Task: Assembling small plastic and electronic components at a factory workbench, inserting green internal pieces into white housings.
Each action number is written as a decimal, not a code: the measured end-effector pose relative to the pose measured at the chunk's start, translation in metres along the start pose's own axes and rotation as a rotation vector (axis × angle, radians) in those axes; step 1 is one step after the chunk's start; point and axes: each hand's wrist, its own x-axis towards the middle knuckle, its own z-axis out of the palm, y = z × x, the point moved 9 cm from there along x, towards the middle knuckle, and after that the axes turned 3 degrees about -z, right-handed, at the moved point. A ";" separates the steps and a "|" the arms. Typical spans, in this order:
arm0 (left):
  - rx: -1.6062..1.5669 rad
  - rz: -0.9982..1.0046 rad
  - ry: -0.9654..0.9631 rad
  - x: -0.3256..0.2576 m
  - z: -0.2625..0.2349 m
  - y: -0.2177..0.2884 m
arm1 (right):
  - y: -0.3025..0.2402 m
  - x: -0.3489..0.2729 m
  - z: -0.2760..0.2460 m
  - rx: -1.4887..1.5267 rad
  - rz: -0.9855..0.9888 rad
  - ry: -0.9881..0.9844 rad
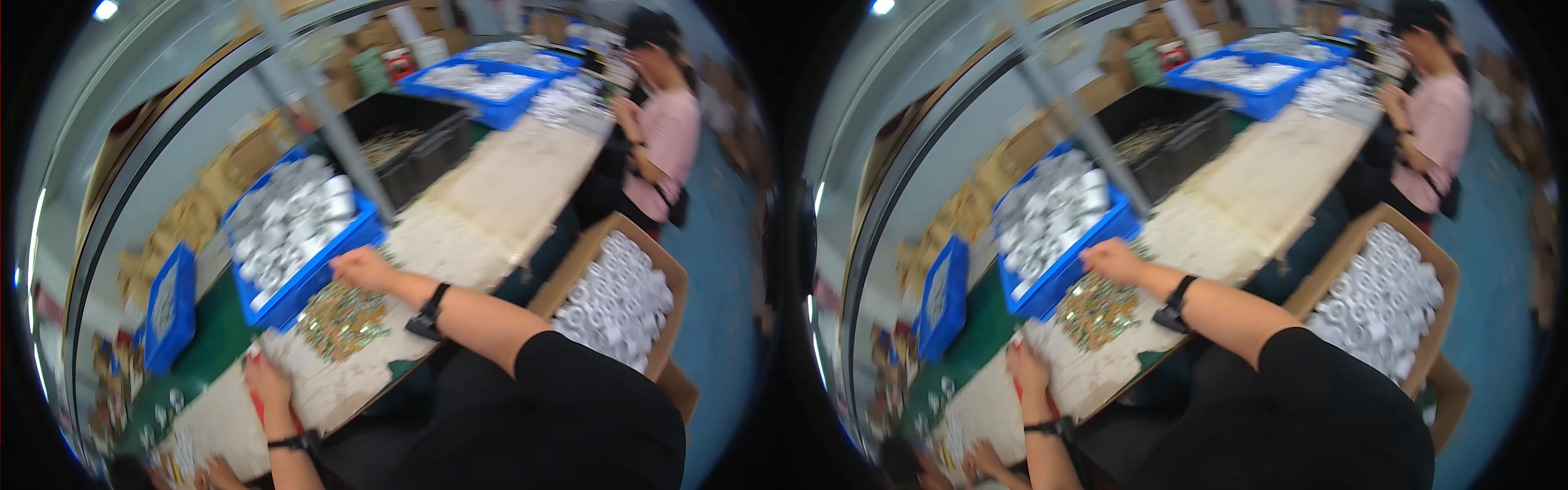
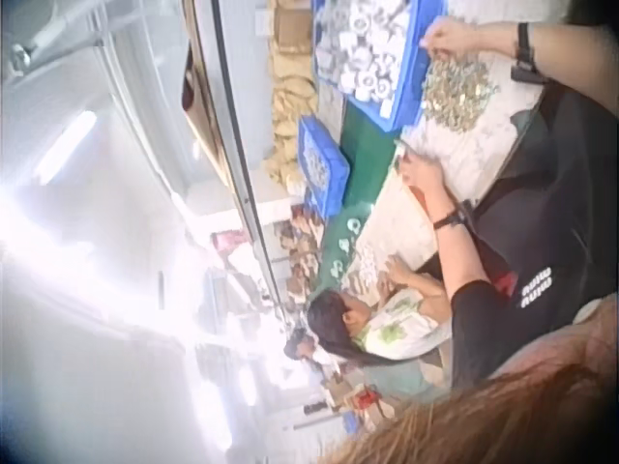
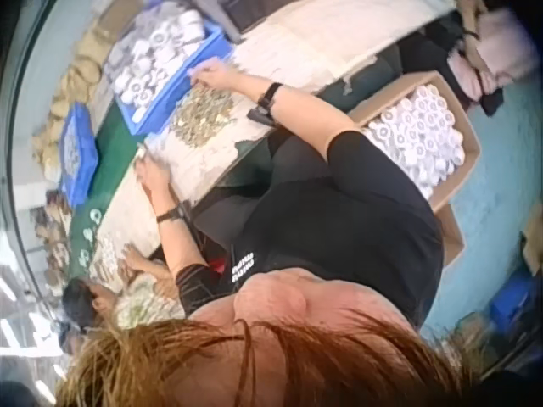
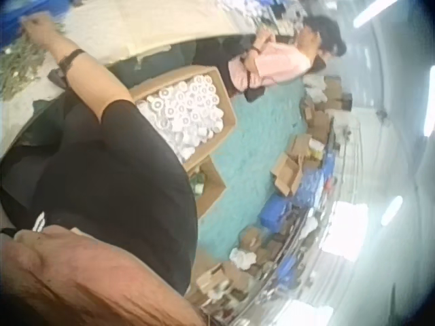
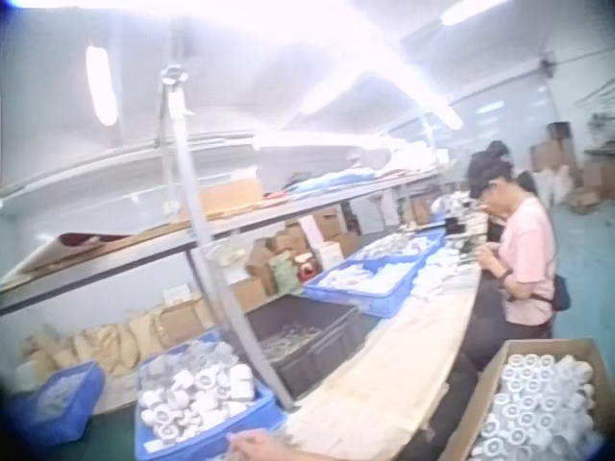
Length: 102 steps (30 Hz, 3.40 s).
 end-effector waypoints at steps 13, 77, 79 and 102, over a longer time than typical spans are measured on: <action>-1.002 0.176 0.363 -0.039 -0.077 0.063 | -0.261 -0.353 -0.273 -1.684 -0.441 0.721; -1.036 0.688 -0.994 -0.181 0.022 0.632 | -0.162 -0.698 -0.555 -1.389 0.856 1.296; -1.025 0.689 -1.006 -0.177 0.024 0.636 | -0.169 -0.698 -0.552 -1.353 0.789 1.333; -0.182 0.161 -1.225 -0.275 0.166 0.231 | -0.151 -0.638 -0.507 -1.427 1.100 1.277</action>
